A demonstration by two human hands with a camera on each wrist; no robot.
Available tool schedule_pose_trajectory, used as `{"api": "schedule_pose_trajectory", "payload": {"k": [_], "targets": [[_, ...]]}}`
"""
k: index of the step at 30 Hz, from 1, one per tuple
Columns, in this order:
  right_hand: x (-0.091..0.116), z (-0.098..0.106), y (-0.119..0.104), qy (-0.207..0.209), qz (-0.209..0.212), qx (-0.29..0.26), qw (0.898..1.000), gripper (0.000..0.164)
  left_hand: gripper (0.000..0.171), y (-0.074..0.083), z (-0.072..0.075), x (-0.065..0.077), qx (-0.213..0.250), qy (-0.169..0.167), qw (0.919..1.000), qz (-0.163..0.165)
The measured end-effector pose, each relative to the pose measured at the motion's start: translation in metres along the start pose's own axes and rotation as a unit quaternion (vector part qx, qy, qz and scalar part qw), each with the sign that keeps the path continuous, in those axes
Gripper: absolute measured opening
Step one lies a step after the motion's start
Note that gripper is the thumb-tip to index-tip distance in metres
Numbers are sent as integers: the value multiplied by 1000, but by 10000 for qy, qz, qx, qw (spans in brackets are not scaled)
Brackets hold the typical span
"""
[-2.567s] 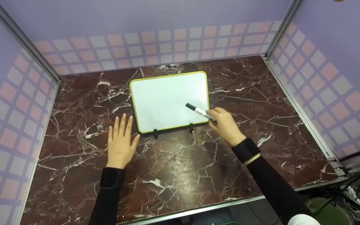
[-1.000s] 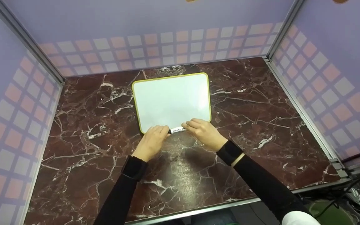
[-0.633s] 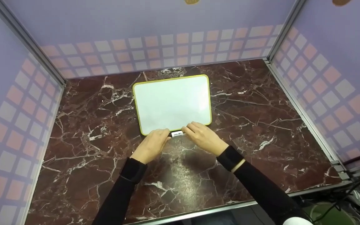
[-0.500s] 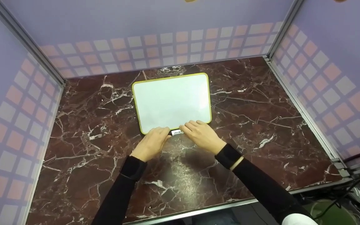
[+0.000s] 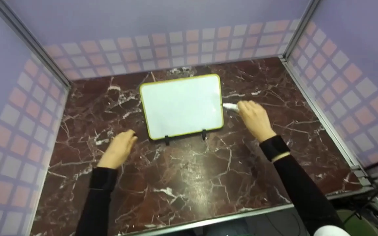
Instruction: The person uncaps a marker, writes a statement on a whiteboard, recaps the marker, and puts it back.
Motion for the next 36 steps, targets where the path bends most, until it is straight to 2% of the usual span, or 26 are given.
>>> {"api": "schedule_pose_trajectory", "payload": {"k": [2,5,8,14,18,20,23,27,30,36], "targets": [[7,-24,8,-288,150,-71,9994,13,22,3,-10,-6,-370,161,9992,17],[16,-32,-2,-627,108,-241,9977,15,23,-4,-31,-9,-842,519,9948,261],[24,-35,-13,-857,1,-476,9952,17,24,-13,-45,-18,-911,749,9916,532],[28,-36,-28,-980,90,-745,9923,20,26,-27,-59,-37,-1219,484,9858,1053],[24,-38,-36,-985,235,-779,9918,17,30,-39,-58,-44,-1502,297,9714,1814],[21,-38,-40,-931,269,-785,9922,16,36,-45,-57,-47,-1488,267,9628,2239],[19,-38,-43,-896,294,-809,9923,14,46,-52,-59,-51,-1189,122,9518,2823],[18,-37,-46,-941,375,-823,9914,13,53,-58,-65,-52,-846,-92,9411,3272],[17,-37,-47,-927,379,-822,9916,14,48,-60,-68,-53,-723,-54,9386,3374],[16,-38,-50,-914,347,-810,9919,15,41,-63,-70,-56,-605,-63,9392,3381]]}}
Point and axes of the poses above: each hand's wrist, its own x-axis away from the middle knuckle, its own z-axis out of the back of the hand, y = z × x, the point moved 1 cm from there along -x, towards the middle knuckle, and after that the axes turned 1 degree about -y, right-handed, at the moved point
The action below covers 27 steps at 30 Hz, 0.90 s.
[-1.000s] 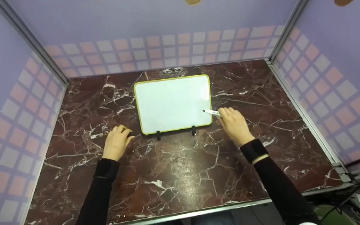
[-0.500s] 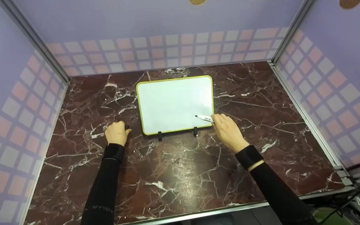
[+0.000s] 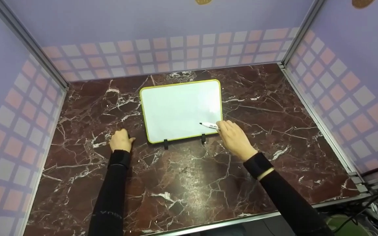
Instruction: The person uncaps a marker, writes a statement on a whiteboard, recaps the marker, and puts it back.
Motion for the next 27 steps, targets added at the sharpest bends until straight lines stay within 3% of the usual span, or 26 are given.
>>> {"api": "schedule_pose_trajectory", "payload": {"k": [4,8,11,13,16,20,24,27], "targets": [[-3,-1,-4,-14,11,-13,10000,15,41,-1,6,7,-163,162,9995,-193],[-8,1,-9,5,-154,-277,9995,17,34,12,28,22,-104,705,9948,-729],[-12,4,-13,-34,-362,-602,9975,19,26,36,50,38,257,1097,9838,-1391],[-15,5,-16,-66,-494,-791,9956,21,20,55,63,48,423,1335,9689,-2042],[-19,5,-22,-88,-683,-961,9930,24,14,83,72,61,448,1750,9294,-3218],[-23,4,-32,-73,-806,-1040,9913,25,17,113,72,80,280,2342,8586,-4551],[-25,3,-45,-131,-752,-1176,9901,25,29,132,65,101,-495,2919,7992,-5230],[-25,3,-56,-222,-593,-1247,9902,25,38,140,56,109,-1074,3255,7694,-5390]]}}
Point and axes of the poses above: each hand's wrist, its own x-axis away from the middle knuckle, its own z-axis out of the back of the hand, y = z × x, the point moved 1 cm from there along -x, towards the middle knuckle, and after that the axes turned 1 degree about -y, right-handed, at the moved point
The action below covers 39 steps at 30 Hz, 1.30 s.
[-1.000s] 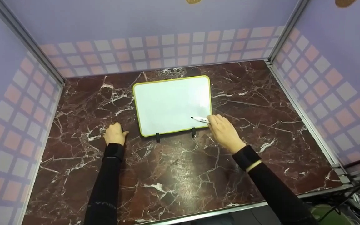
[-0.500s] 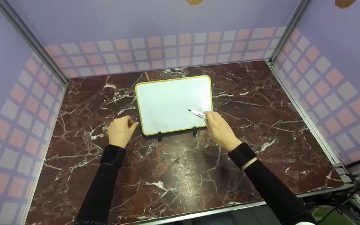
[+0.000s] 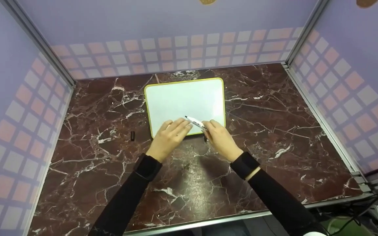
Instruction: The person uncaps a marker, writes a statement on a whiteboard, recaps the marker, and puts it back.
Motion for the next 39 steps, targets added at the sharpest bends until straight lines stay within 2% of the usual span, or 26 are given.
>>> {"api": "schedule_pose_trajectory", "payload": {"k": [3,8,16,19,23,27,29,31,34,39], "targets": [[2,-1,-9,-160,198,30,9997,26,34,8,-8,-1,-194,34,9997,-143],[5,-5,-17,-281,528,134,9981,24,19,13,-13,-3,-150,5,9997,-189],[6,-3,-18,-330,582,117,9977,25,12,16,-18,-5,-479,-76,9984,-303],[6,3,-16,-247,481,-143,9984,32,12,16,-21,-4,-441,-137,9987,-230],[8,9,-9,-7,246,-664,9975,44,12,13,-21,-4,-129,-191,9997,75],[12,10,1,274,-78,-1365,9902,50,13,13,-18,-7,201,-132,9988,416],[16,9,5,409,-428,-2026,9775,50,14,13,-17,-10,308,-89,9981,517],[19,6,8,563,-875,-2808,9541,48,16,15,-16,-14,397,-66,9976,569],[24,3,9,834,-1484,-3964,9022,45,17,18,-16,-18,458,-78,9973,568],[29,-6,4,1144,-1996,-5147,8259,44,15,21,-18,-21,429,-140,9976,519]]}}
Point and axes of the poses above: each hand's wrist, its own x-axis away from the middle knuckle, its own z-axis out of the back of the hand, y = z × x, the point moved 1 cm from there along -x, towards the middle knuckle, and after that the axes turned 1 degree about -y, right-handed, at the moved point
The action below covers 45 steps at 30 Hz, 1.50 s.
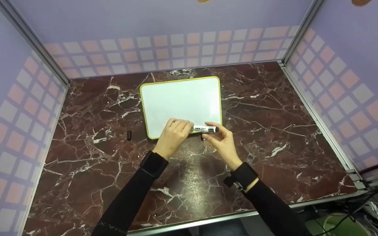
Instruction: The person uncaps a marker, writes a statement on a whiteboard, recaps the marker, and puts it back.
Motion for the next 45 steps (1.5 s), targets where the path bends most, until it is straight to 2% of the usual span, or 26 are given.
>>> {"api": "schedule_pose_trajectory", "payload": {"k": [3,6,10,17,20,24,28,31,36,39,42,45], "targets": [[1,-9,6,161,-157,-572,9981,42,15,-2,-1,3,-15,-42,10000,-22],[1,-17,10,314,-280,-925,9948,39,17,-4,-2,6,19,-94,9999,-66],[0,-26,13,378,-283,-1054,9933,34,20,-7,-2,9,144,-117,9997,-129],[-6,-36,13,304,-29,-1105,9934,33,27,-19,-2,14,347,-254,9990,-110],[-11,-35,11,456,125,-992,9939,31,32,-33,2,20,417,-414,9982,145],[-22,-29,5,777,365,-556,9948,26,29,-63,10,33,454,-731,9923,888],[-37,-24,0,800,753,-617,9920,22,32,-93,13,51,303,-996,9794,1731],[-49,-24,-1,701,1085,-912,9874,17,35,-107,9,66,238,-1045,9694,2209],[-69,-32,2,722,1332,-1106,9822,12,36,-111,0,90,384,-1257,9536,2710],[-77,-40,5,683,1296,-1125,9828,16,35,-108,-5,101,705,-1307,9420,3010],[-82,-49,7,637,1123,-1143,9850,17,36,-103,-12,104,1266,-1326,9218,3415],[-86,-58,3,684,968,-1031,9876,13,40,-99,-22,102,2001,-1408,8897,3855]]}}
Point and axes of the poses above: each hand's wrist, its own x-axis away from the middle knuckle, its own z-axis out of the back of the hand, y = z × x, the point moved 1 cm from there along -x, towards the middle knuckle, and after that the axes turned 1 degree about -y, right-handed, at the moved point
